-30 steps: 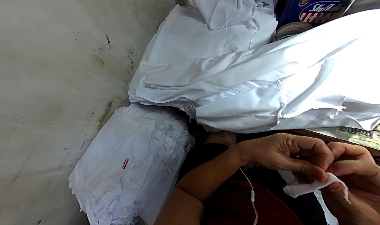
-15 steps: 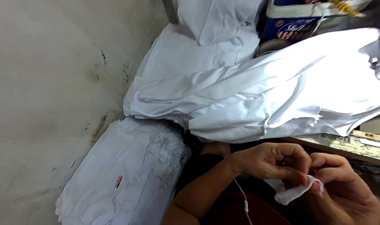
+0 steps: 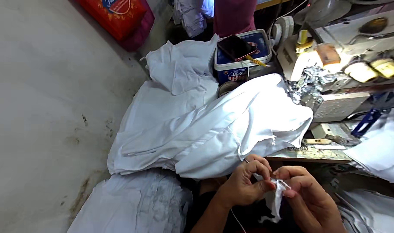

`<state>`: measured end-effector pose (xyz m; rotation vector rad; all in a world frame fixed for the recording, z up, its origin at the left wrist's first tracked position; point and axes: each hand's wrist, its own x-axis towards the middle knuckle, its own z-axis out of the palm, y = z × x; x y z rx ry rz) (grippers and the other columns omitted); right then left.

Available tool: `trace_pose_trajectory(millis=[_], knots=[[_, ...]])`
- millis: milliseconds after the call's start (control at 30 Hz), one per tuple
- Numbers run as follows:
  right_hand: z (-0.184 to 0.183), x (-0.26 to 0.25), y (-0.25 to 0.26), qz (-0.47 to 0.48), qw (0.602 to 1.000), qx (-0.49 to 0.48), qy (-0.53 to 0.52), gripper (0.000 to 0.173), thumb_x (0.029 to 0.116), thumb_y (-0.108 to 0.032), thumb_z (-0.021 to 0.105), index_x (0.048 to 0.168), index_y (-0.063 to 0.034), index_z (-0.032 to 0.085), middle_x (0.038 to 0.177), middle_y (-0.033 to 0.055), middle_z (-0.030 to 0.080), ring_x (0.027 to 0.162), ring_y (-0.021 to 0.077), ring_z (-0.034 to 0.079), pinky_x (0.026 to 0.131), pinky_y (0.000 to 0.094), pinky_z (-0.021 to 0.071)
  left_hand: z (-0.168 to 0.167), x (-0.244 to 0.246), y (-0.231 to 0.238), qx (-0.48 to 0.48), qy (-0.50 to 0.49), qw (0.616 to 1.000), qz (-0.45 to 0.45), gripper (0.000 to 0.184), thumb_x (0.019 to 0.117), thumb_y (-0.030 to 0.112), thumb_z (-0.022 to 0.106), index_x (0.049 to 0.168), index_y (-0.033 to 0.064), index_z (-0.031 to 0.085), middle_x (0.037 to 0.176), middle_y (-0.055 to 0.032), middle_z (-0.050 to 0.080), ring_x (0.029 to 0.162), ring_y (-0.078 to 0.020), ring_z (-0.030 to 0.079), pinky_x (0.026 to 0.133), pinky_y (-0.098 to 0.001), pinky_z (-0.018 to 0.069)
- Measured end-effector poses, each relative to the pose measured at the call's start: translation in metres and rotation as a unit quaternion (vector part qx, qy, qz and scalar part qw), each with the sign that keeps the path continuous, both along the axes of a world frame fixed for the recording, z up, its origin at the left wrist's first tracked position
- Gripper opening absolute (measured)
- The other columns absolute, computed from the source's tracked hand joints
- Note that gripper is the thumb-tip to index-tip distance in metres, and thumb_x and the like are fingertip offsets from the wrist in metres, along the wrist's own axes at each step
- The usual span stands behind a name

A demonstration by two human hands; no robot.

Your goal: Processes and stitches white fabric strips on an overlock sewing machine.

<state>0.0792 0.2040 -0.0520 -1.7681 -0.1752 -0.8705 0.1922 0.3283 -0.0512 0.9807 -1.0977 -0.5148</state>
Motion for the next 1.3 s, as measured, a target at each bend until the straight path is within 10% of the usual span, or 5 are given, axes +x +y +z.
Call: trace_pose_trajectory(millis=[333,667,800,1067,1300], knots=[[0.014,-0.011,-0.026,0.106,0.967,0.102,0.205,0.017,0.0992,-0.03,0.062,0.107,-0.0153,0.065,0.085,-0.0157,0.065,0.072,-0.0115,0.059,0.064,0.0083,0.0514,0.057,0.041,0.001,0.149,-0.196,0.965,-0.087,0.017,0.0964,0.002,0.061,0.106,-0.0119,0.057,0.075,-0.0065,0.059,0.069,-0.0022,0.054,0.069,-0.0149,0.0453],[0.027,-0.002,-0.024,0.021,0.929,0.296,0.223,0.015,0.1021,-0.008,0.055,0.103,-0.0095,0.07,0.086,-0.0106,0.072,0.078,-0.0021,0.068,0.074,0.0177,0.0586,0.001,-0.013,0.002,0.077,-0.029,0.991,0.105,0.052,0.0892,-0.009,0.054,0.141,-0.008,0.046,0.144,-0.0072,0.057,0.102,0.0026,0.064,0.085,-0.0178,0.0559],[0.026,-0.002,-0.022,0.018,0.919,0.318,0.233,0.013,0.1015,-0.007,0.057,0.096,-0.0105,0.068,0.08,-0.0107,0.07,0.071,-0.0032,0.066,0.068,0.0156,0.0569,-0.014,-0.002,-0.004,0.049,-0.229,0.956,0.177,0.023,0.0979,-0.001,0.058,0.117,-0.0119,0.065,0.123,-0.0228,0.07,0.123,-0.0168,0.065,0.107,-0.0285,0.0493],[0.025,-0.01,-0.043,0.124,0.956,0.047,0.26,0.029,0.1058,-0.018,0.05,0.096,0.0011,0.07,0.074,-0.007,0.059,0.065,-0.0135,0.048,0.061,0.0049,0.0398,0.038,0.04,0.0,0.167,-0.435,0.884,0.038,0.023,0.1011,0.013,0.055,0.091,-0.0008,0.071,0.079,-0.0139,0.069,0.077,-0.0185,0.066,0.074,-0.0255,0.0512],[0.029,-0.014,-0.052,0.201,0.949,0.035,0.239,0.025,0.1029,-0.017,0.057,0.093,0.0036,0.068,0.069,-0.0039,0.061,0.061,-0.0123,0.05,0.058,0.0046,0.0409,0.008,0.04,-0.022,0.139,-0.062,0.964,-0.22,0.027,0.1049,0.023,0.053,0.088,0.0025,0.059,0.1,-0.0033,0.067,0.104,-0.001,0.061,0.093,-0.0205,0.048]])
